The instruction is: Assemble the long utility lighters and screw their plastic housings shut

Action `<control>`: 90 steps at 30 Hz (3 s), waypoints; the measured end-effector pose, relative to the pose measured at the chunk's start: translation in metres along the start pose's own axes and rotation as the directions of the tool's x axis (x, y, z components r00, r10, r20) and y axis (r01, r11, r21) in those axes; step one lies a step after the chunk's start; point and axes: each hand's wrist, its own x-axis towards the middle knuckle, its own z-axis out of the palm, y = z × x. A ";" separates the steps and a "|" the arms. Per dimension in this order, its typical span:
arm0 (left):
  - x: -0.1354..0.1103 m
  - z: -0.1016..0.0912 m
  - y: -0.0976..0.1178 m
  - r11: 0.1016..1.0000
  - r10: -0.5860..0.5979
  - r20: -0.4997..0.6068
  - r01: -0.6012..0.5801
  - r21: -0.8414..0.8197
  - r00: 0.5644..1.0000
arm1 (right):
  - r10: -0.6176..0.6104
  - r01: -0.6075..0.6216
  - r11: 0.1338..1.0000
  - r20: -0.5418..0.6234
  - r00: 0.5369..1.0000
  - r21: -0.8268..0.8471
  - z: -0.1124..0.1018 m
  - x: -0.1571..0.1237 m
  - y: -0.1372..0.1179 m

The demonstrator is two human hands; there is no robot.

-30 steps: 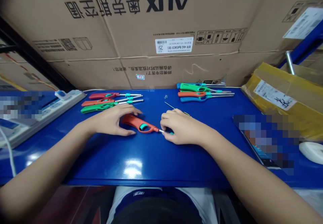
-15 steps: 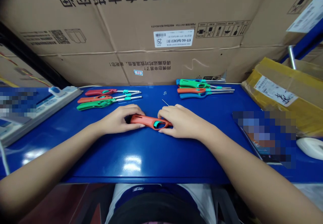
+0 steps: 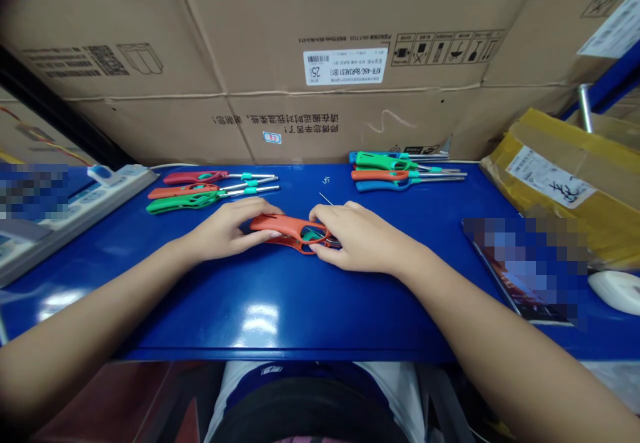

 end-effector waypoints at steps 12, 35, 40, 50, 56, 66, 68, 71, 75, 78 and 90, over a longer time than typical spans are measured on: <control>0.002 0.002 0.003 0.999 0.011 0.006 -0.011 -0.032 1.000 | 0.027 -0.027 0.999 -0.005 1.000 -0.018 0.013 0.006 0.002; 0.005 0.005 0.017 0.995 -0.050 0.001 0.050 0.091 0.999 | 0.026 -0.017 0.999 -0.199 0.980 0.046 0.022 0.007 0.002; 0.005 0.006 0.018 0.996 -0.056 0.040 0.053 0.064 0.998 | 0.038 -0.027 0.998 -0.186 0.982 0.059 0.024 0.008 0.003; 0.007 0.008 0.021 0.998 -0.060 0.075 0.060 0.012 0.995 | 0.122 -0.123 0.992 -0.192 0.974 0.009 0.025 0.011 0.004; 0.007 0.009 0.021 0.999 -0.035 0.069 0.035 0.005 0.997 | 0.161 -0.172 0.984 -0.194 0.968 -0.042 0.025 0.008 0.003; 0.008 0.009 0.020 0.999 -0.019 0.070 0.015 0.051 0.997 | 0.162 -0.166 0.986 -0.173 0.972 -0.006 0.029 0.009 0.000; 0.007 0.008 0.018 0.999 -0.005 0.072 0.001 0.050 0.997 | 0.117 -0.119 0.993 -0.144 0.983 -0.004 0.027 0.009 0.001; 0.006 0.006 0.016 0.999 0.002 0.072 -0.005 0.043 0.997 | 0.044 -0.044 0.999 -0.113 0.993 -0.001 0.023 0.008 0.002; 0.004 0.005 0.015 1.000 -0.011 0.059 0.010 0.016 0.998 | 0.018 -0.019 1.000 -0.147 0.989 -0.003 0.021 0.007 0.003; 0.004 0.005 0.016 0.999 -0.013 0.014 0.014 -0.030 1.000 | 0.014 -0.015 1.000 -0.139 0.990 -0.004 0.022 0.007 0.003; 0.002 -0.012 0.016 0.970 -0.199 -0.366 0.128 -0.209 0.909 | 0.242 -0.195 0.969 -0.420 0.875 0.152 0.010 0.008 0.009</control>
